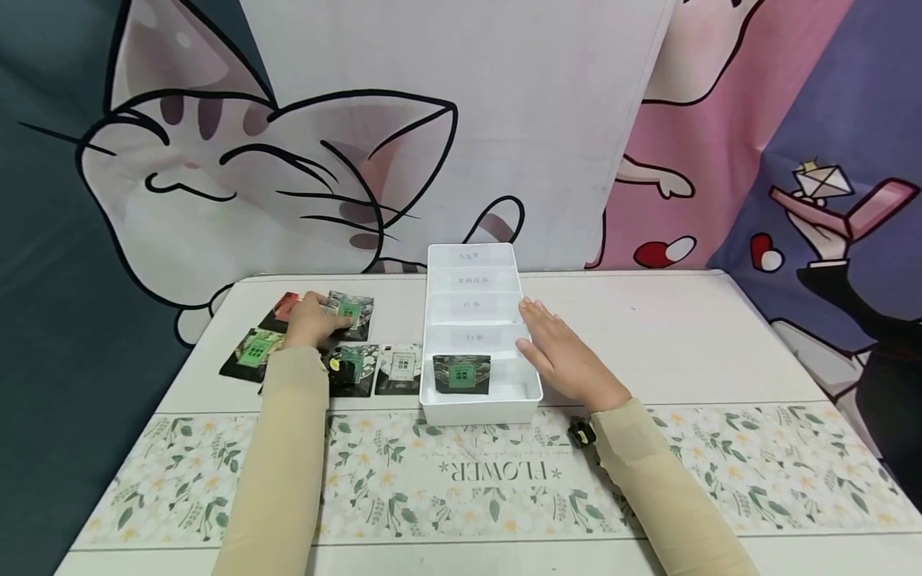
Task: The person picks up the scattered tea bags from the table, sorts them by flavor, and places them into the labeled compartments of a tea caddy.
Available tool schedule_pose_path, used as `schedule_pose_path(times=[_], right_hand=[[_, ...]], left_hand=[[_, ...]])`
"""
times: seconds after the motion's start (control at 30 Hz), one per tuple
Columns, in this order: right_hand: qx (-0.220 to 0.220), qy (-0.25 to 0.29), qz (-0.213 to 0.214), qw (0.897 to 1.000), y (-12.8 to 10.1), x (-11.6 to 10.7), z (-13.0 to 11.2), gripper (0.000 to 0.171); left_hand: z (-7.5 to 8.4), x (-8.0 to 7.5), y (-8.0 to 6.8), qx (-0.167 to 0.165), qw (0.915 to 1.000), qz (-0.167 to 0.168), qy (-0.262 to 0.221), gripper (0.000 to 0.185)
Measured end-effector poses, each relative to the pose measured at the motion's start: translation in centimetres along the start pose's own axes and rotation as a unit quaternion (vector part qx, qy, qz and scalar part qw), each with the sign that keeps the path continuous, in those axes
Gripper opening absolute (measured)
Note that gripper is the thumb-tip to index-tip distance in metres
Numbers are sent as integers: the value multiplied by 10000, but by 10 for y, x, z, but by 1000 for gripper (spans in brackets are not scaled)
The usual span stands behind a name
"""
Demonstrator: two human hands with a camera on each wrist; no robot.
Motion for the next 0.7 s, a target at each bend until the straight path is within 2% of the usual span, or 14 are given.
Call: schedule_pose_path(times=[0.23, 0.5, 0.7], right_hand=[[1, 13, -7, 10000, 1, 1, 0, 65], [-53, 42, 21, 10000, 1, 1, 0, 65], [-80, 43, 17, 10000, 1, 1, 0, 64]], left_hand=[[1, 0, 1, 248, 9980, 8, -575, 68], [6, 0, -3, 470, 9924, 28, -1137, 80], [11, -1, -7, 716, 9859, 82, -1511, 74]])
Point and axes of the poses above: each hand's wrist, its own y-axis towards the middle knuckle, its own x-axis out of the palm, z = x × y, the point moved 1 cm from there along y, towards the middle knuckle, and after that the axes turned 15 degrees about y, right-handed, at the moved point
